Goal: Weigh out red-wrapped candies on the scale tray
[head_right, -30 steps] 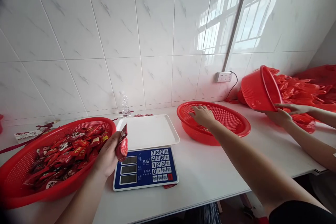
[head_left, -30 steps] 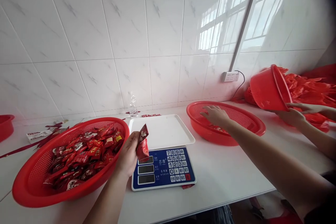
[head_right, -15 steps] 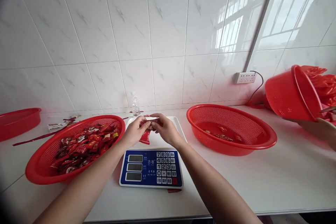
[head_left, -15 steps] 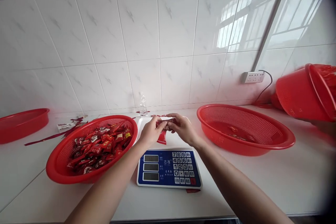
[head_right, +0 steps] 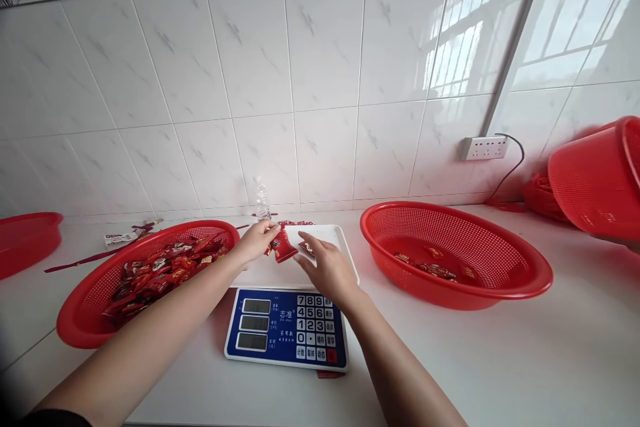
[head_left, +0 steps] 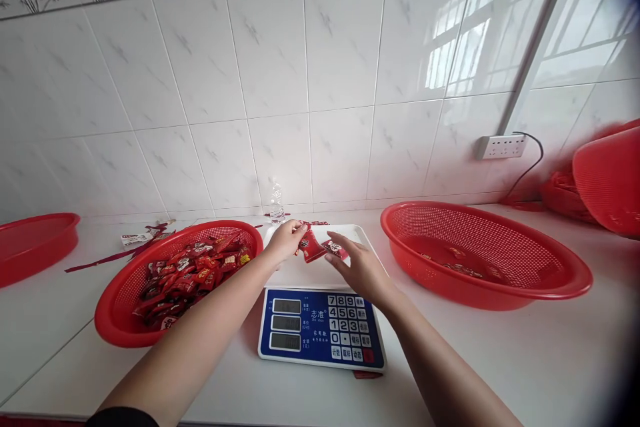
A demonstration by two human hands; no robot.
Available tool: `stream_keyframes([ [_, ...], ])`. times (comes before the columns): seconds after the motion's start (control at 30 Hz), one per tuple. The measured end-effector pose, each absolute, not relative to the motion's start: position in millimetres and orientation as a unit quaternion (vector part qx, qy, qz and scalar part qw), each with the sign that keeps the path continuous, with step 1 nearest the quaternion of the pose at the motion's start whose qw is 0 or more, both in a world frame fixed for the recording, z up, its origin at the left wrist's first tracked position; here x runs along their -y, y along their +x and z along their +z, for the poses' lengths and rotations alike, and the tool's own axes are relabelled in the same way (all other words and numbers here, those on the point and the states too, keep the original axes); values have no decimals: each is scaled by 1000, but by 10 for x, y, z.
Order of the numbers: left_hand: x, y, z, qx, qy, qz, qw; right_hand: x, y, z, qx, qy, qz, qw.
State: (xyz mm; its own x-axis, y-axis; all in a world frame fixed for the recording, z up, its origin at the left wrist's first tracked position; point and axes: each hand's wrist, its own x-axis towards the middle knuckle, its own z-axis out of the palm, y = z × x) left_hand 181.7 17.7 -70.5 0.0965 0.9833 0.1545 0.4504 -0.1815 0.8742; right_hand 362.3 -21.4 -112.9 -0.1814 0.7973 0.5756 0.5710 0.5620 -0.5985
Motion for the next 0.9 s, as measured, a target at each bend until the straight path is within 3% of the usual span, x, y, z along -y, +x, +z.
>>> stream_keyframes([
  [0.2, -74, 1941, -731, -476, 666, 373, 436, 280, 3611, -1133, 786, -399, 135, 452],
  [0.57, -103, 1646, -655, -525, 646, 329, 446, 247, 3769, -1220, 770, -479, 39, 421],
  [0.7, -131, 1633, -770, -557, 680, 279, 387, 270, 3744, -1225, 787, -461, -13, 411],
  [0.9, -153, 1613, -850, -584, 751, 247, 186, 280, 3702, -1288, 825, -423, -57, 370],
])
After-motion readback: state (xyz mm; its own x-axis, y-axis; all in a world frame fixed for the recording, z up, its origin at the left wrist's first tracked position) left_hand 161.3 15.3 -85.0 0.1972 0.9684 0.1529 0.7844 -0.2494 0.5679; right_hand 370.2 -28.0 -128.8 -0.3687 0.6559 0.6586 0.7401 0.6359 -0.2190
